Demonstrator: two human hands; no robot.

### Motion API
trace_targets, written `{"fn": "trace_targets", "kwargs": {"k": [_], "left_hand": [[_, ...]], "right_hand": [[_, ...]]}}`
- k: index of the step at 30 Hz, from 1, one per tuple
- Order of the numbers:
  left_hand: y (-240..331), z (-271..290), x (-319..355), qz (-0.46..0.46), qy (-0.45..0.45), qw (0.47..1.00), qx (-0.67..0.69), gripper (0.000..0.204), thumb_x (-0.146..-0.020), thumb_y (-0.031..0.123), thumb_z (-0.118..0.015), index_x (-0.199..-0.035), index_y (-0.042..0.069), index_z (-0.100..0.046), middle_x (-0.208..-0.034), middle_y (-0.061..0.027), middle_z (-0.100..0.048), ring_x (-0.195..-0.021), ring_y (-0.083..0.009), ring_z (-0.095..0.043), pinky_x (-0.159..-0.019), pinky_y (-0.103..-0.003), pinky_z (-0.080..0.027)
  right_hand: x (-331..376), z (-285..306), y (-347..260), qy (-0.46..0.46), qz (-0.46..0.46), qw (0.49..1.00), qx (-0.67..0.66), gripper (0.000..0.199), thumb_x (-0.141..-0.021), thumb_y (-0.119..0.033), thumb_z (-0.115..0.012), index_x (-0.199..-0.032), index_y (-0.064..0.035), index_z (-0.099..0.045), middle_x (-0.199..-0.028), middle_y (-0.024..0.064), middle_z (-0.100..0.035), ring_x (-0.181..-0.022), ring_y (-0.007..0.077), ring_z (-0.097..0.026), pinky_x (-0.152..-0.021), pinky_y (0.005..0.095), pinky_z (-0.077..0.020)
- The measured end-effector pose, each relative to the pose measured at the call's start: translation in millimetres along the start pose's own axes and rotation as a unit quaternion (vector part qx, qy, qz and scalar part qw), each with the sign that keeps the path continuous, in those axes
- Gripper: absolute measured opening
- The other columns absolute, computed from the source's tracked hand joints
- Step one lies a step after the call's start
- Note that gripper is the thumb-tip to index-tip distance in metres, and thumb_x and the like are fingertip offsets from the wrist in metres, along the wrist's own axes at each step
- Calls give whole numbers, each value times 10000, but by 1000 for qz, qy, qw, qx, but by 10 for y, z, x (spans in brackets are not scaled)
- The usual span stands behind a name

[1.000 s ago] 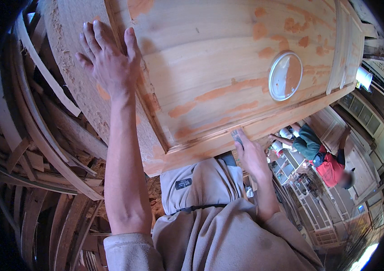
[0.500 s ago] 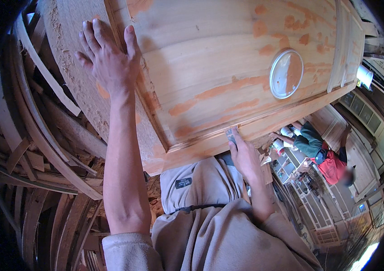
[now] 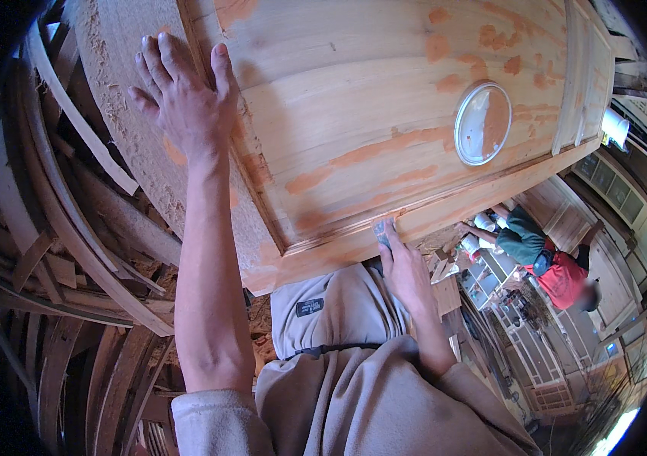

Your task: The person applies a reddish paste or filler to the surfaces and joints of a wooden door using a putty knife and their fingers.

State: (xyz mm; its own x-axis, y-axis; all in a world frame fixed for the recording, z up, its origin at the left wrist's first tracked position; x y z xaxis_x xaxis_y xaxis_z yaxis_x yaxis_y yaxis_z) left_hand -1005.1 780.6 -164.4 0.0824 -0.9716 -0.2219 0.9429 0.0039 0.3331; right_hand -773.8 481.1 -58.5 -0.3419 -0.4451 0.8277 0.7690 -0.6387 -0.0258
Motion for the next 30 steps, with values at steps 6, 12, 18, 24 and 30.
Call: {"fn": "trace_targets", "kwargs": {"k": [6,12,18,24,30], "left_hand": [[7,6,-4,-3,2,1000,5,736,-946,571,-493,-1455,43,-427,-1537,-183,-391,-1462,-337,-310,-1158,-618,-167],[-34,-22,7,-4,5,1000,-7,738,-943,562,-504,-1454,36,-423,-1533,-188,-393,-1462,-332,-309,-1157,-618,-168],[-6,-23,6,-13,5,1000,-11,735,-946,557,-506,-1453,32,-422,-1529,-186,-398,-1467,-321,-303,-1158,-615,-170],[-16,-25,11,-2,5,1000,0,736,-945,560,-507,-1449,29,-429,-1525,-185,-403,-1466,-326,-302,-1160,-615,-164],[-24,-30,2,-8,10,1000,-2,736,-941,558,-524,-1459,45,-422,-1536,-179,-394,-1464,-331,-301,-1164,-605,-171]], "right_hand": [[18,-57,-66,3,11,1000,-8,494,-977,-213,-550,-1440,-59,-470,-955,343,-643,-890,510,-619,-798,558,-490],[65,-127,-61,-4,13,1000,-8,518,-978,-222,-554,-1463,-77,-445,-927,331,-639,-876,509,-619,-780,566,-488],[58,-210,-104,10,8,1000,-7,521,-980,-228,-551,-1466,-78,-440,-935,341,-637,-860,505,-626,-745,570,-499],[130,-196,-152,-11,21,1000,-11,542,-996,-276,-525,-1496,-112,-394,-911,318,-627,-840,505,-635,-743,566,-519],[132,-349,-201,4,2,1000,-17,561,-985,-246,-550,-1502,-98,-390,-906,311,-619,-838,502,-626,-751,562,-507]]}}
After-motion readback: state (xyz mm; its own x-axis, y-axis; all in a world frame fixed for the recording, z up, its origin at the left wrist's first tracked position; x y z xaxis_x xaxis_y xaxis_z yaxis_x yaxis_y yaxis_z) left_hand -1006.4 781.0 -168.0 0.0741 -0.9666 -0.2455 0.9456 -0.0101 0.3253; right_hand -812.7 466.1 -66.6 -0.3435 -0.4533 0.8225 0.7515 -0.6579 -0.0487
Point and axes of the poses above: each hand's wrist, its own x-axis away from the middle knuckle, its own z-axis out of the back of the hand, y = z × x, the point moved 5 cm from there along -x, towards the middle knuckle
